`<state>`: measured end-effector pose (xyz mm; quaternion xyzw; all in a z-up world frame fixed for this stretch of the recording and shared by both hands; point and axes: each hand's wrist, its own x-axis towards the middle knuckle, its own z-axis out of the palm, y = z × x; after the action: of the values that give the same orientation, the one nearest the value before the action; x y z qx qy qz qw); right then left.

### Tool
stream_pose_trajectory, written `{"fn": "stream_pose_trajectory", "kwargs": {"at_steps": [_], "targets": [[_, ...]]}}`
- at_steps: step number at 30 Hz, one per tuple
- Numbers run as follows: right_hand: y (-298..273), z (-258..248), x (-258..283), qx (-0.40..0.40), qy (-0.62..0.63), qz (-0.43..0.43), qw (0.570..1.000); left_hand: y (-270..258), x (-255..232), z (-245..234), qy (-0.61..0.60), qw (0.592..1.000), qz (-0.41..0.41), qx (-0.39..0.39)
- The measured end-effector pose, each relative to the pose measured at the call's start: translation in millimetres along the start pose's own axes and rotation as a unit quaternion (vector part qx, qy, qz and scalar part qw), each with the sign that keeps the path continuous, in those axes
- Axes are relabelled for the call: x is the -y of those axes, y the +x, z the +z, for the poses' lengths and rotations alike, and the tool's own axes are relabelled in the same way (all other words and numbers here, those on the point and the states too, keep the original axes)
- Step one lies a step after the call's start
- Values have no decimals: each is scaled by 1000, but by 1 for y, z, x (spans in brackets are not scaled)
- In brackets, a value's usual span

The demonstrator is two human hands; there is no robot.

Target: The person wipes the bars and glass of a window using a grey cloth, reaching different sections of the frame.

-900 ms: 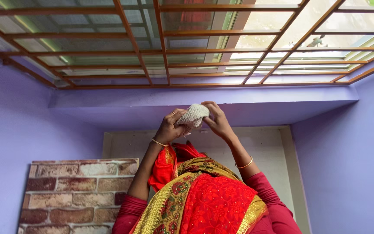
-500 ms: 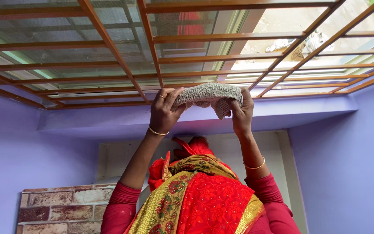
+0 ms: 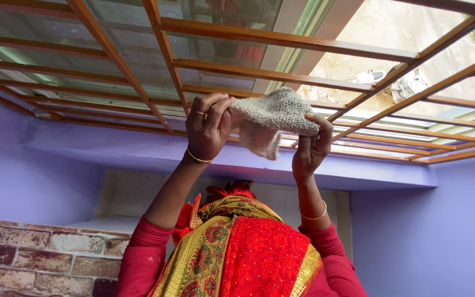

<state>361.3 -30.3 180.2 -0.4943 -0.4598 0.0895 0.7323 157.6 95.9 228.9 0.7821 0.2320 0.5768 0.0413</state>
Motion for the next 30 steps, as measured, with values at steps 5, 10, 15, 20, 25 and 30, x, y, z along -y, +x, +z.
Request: {"fn": "stream_pose_trajectory", "kwargs": {"at_steps": [5, 10, 15, 20, 25, 30], "targets": [[18, 18, 22, -8, -22, -120, 992, 20, -4, -5, 11, 1000, -17, -6], [48, 42, 30, -6, -217, -197, 956, 39, 11, 7, 26, 999, 17, 15], [71, 66, 22, 102, -411, -169, 890, 36, 26, 24, 171, 979, 18, 112], [60, 135, 14, 207, -424, -212, 856, 29, 35, -1, 102, 987, -33, 117], [62, 155, 10, 186, -426, -214, 859, 40, 50, -12, 133, 979, -38, 150], [63, 104, 2, 156, -512, -170, 827, 39, 47, 30, 108, 976, 23, 185]]}}
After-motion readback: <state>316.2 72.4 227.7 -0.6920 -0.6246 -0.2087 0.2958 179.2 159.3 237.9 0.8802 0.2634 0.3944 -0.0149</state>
